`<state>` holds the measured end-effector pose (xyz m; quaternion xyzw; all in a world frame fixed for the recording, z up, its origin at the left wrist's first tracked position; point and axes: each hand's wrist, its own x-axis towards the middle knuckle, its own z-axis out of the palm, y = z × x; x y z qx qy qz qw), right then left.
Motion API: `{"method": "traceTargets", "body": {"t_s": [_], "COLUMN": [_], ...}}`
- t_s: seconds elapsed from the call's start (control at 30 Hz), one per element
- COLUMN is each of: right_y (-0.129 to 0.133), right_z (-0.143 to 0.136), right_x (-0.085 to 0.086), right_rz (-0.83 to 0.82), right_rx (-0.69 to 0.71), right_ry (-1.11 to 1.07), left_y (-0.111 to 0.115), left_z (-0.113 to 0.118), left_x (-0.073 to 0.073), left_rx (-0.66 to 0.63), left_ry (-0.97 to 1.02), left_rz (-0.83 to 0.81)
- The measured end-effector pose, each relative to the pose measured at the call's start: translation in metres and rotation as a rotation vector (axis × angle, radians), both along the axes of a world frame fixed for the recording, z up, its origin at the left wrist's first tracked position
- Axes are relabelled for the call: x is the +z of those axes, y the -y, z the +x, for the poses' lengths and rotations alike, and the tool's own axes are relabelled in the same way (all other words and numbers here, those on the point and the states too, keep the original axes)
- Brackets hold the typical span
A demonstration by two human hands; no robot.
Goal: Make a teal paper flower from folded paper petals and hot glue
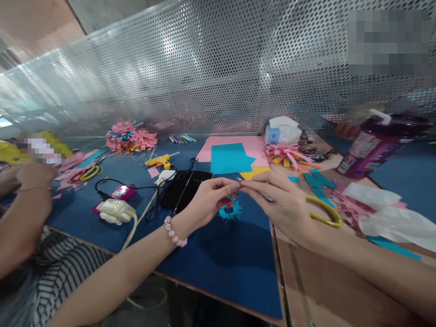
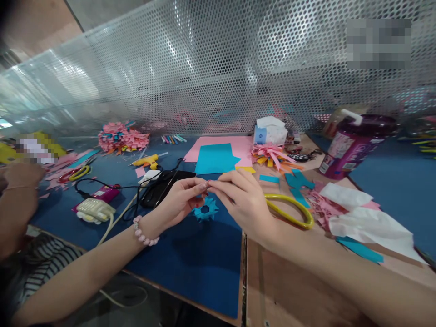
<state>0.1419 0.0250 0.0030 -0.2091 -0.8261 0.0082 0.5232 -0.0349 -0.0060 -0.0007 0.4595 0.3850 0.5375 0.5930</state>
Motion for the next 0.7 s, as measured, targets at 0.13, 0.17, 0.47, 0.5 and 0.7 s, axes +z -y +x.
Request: {"method": "traceTargets", "body": {"t_s": [0.13, 0.17, 0.47, 0.5, 0.7], "right_y": [-0.004, -0.005, -0.014, -0.015, -0.012], "right_z": [0.003, 0.004, 0.005, 0.005, 0.019], "right_x": [-0.006, -0.007, -0.01, -0.008, 0.007], "right_rz": [0.023, 0.044, 0.075, 0.063, -0.005], "right_rx": [0.006, 0.014, -0.05, -0.052, 0.021], "right_ry": [0.06, 0.073, 0.109, 0.098, 0.078], "left_y": [-0.001, -0.001, 0.007, 0.008, -0.002], "left_z": [0.003, 0.003, 0.007, 0.007, -0.013], "left_x": [-0.004, -0.005, 0.004, 0.006, 0.01], "left_rx": [-0.011, -0.01, -0.055, -0.069, 0.034], "left_ry": [0.031, 0.034, -0.134, -0.153, -0.477], "left_rz": [-0.031, -0.039, 0.027, 0.038, 0.208]}}
